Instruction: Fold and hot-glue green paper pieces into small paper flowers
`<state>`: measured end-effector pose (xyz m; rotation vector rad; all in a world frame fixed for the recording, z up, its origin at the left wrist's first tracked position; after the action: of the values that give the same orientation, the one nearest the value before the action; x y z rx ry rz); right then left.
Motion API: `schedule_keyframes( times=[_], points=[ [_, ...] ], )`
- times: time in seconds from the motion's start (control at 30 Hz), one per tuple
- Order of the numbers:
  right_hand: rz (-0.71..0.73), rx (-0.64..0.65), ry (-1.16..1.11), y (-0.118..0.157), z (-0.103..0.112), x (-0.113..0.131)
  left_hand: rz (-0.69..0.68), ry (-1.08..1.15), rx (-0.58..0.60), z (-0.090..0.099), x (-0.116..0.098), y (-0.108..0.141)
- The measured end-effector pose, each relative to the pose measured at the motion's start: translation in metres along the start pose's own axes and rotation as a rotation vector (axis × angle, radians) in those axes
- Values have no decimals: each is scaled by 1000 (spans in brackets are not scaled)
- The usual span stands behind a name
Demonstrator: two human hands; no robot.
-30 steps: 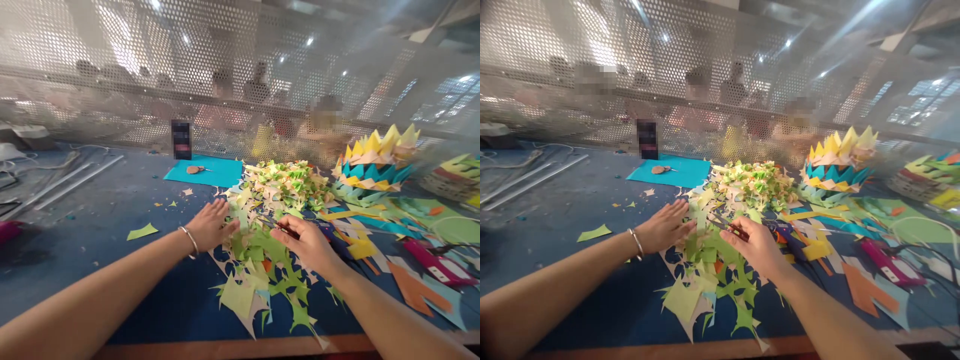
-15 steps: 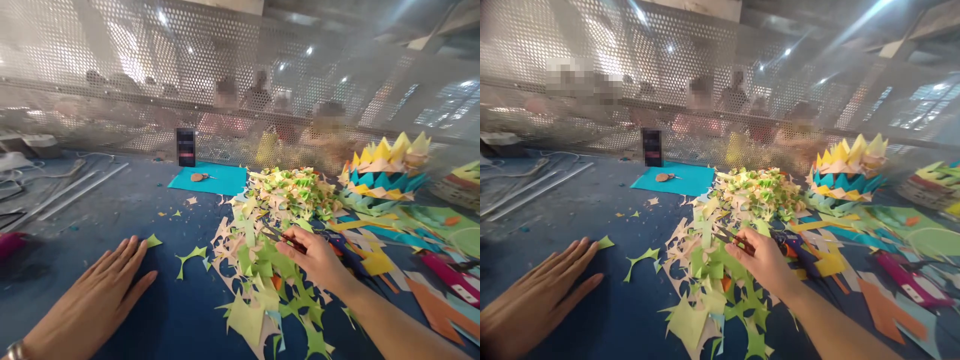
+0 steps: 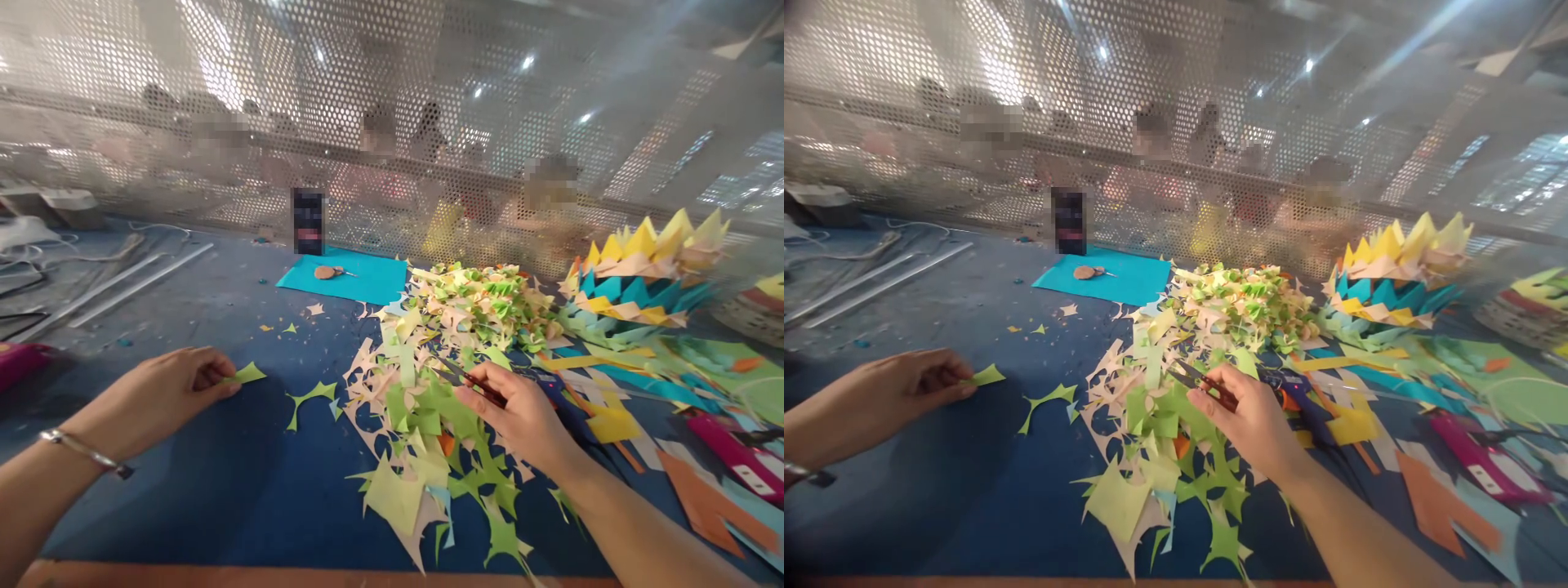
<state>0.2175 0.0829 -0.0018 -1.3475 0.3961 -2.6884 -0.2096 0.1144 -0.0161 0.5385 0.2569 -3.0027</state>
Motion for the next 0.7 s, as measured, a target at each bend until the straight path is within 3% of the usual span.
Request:
schedule_keyframes(
  times=[0.13,0.3,0.5,0.6,0.7],
  points=[
    [8,15,-19,1,0,3,-3,68,97,-8,0,-5],
    [24,16,-5,0,1,9,28,34,-86,12,-1,-11],
    [24,108,58,2,-11,12,8,86,-20,5,-3,-8],
    [40,123,64,2,-14,17,-38,179,19,-4,-27,-2],
    [55,105,72,0,-11,25,-156,310,50,-16,-86,9]
  ],
)
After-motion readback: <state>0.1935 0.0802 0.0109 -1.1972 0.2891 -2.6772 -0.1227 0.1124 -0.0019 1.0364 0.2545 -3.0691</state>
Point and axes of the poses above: each hand's wrist, its own y-axis away from the middle knuckle, its own z-axis out of the back of the hand, x = y × z, the point moved 10 cm from there along -y, towards the middle knuckle, and after that the axes turned 13 degrees about -x, right-handed, at the moved point
